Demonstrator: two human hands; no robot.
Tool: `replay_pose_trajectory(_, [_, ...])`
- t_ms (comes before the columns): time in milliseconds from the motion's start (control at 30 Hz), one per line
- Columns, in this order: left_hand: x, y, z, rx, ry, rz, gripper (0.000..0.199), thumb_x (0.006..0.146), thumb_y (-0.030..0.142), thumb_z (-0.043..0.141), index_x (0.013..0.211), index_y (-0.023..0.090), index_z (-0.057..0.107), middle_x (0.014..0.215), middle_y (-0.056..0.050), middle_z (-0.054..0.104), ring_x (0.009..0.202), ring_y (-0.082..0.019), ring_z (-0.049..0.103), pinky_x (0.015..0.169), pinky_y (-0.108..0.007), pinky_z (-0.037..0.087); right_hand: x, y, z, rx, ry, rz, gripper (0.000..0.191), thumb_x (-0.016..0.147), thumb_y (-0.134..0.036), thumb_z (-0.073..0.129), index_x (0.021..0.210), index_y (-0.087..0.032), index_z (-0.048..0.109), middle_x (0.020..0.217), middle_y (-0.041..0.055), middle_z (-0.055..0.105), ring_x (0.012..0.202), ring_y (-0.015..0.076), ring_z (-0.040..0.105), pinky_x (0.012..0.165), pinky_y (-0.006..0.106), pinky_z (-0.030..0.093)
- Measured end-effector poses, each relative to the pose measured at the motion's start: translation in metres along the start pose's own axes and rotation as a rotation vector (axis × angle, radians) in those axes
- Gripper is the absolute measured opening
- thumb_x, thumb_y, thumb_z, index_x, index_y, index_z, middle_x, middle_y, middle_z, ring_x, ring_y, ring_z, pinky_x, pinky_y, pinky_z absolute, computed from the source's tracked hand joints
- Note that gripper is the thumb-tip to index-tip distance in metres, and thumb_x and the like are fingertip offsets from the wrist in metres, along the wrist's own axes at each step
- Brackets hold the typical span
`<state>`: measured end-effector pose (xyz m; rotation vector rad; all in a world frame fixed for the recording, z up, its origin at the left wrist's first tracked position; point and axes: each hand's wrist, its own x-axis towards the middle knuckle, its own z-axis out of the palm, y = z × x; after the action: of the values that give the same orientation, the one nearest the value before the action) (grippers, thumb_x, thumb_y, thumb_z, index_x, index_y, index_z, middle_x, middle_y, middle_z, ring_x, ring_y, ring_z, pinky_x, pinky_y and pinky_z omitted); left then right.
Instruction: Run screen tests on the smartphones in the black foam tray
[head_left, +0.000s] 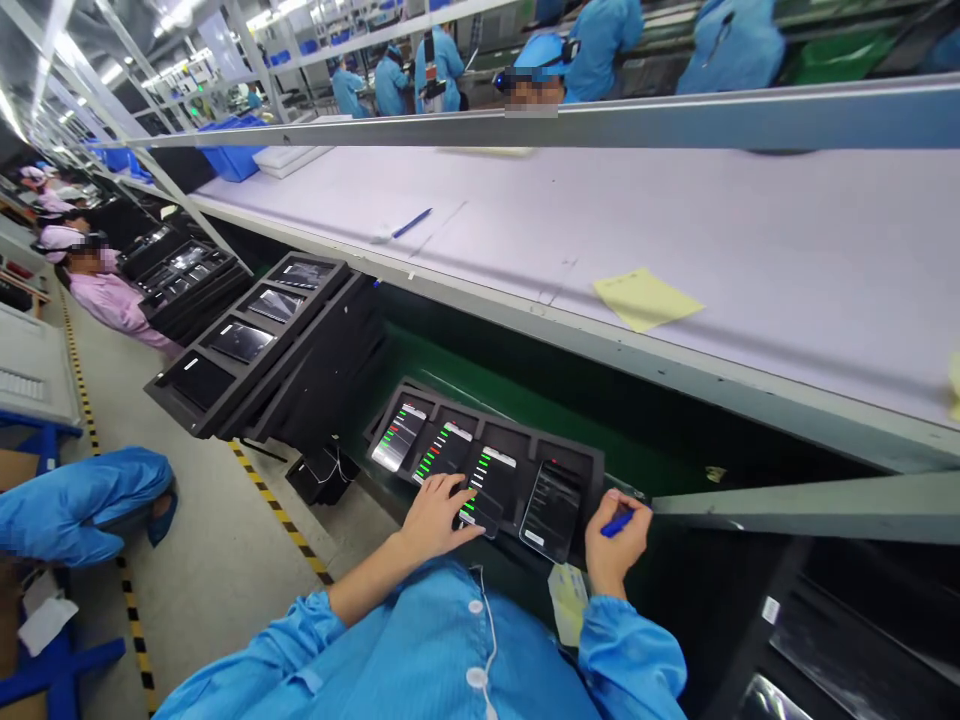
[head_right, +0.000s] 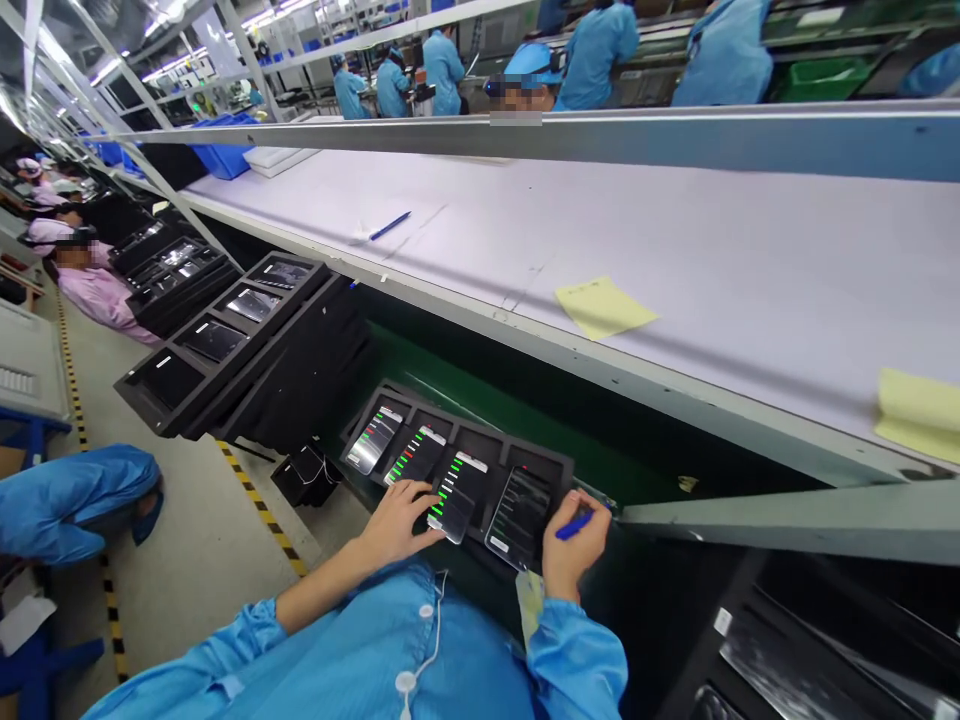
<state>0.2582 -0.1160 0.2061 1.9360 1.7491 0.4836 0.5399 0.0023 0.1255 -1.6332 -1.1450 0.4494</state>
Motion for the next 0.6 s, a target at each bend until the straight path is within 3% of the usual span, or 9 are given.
replay_pose_trajectory(133, [0.014, 0.002, 0.009, -0.004, 0.008, 0.029, 0.07, 0.091, 0.058, 0.085, 0.153, 0.03, 0.067, 0.169, -0.015, 0.05, 0.154, -0.04, 0.044, 0.133, -0.062, 0.031, -0.015, 0.028, -0.013, -0.029, -0.045, 0.12, 0.065, 0.099, -0.089, 0.046, 0.1, -0.024, 0.054, 0.089, 0.0079, 0.066, 0.083, 0.0267, 0.066, 0.083, 0.041, 0.053])
replay_pose_trajectory(267, [0.021, 0.002, 0.016, -0.038, 0.01, 0.003, 0.072, 0.089, 0.06, 0.086, 0.152, 0.031, 0.069, 0.174, -0.014, 0.044, 0.159, -0.043, 0.04, 0.137, -0.066, 0.023, -0.016, 0.03, -0.009, -0.069, -0.078, 0.105, 0.067, 0.099, -0.092, 0.039, 0.097, -0.026, 0.051, 0.088, 0.0076, 0.065, 0.081, 0.0263, 0.064, 0.079, 0.04, 0.051])
replay_pose_trajectory(600, [0.011, 0.007, 0.008, 0.041, 0.061, -0.076, 0.072, 0.094, 0.064, 0.08, 0.157, 0.031, 0.065, 0.176, -0.014, 0.042, 0.159, -0.041, 0.039, 0.137, -0.066, 0.023, -0.013, 0.028, -0.008, -0.069, -0.092, 0.124, 0.07, 0.097, -0.095, 0.035, 0.096, -0.026, 0.049, 0.093, 0.012, 0.068, 0.086, 0.0307, 0.067, 0.083, 0.044, 0.051])
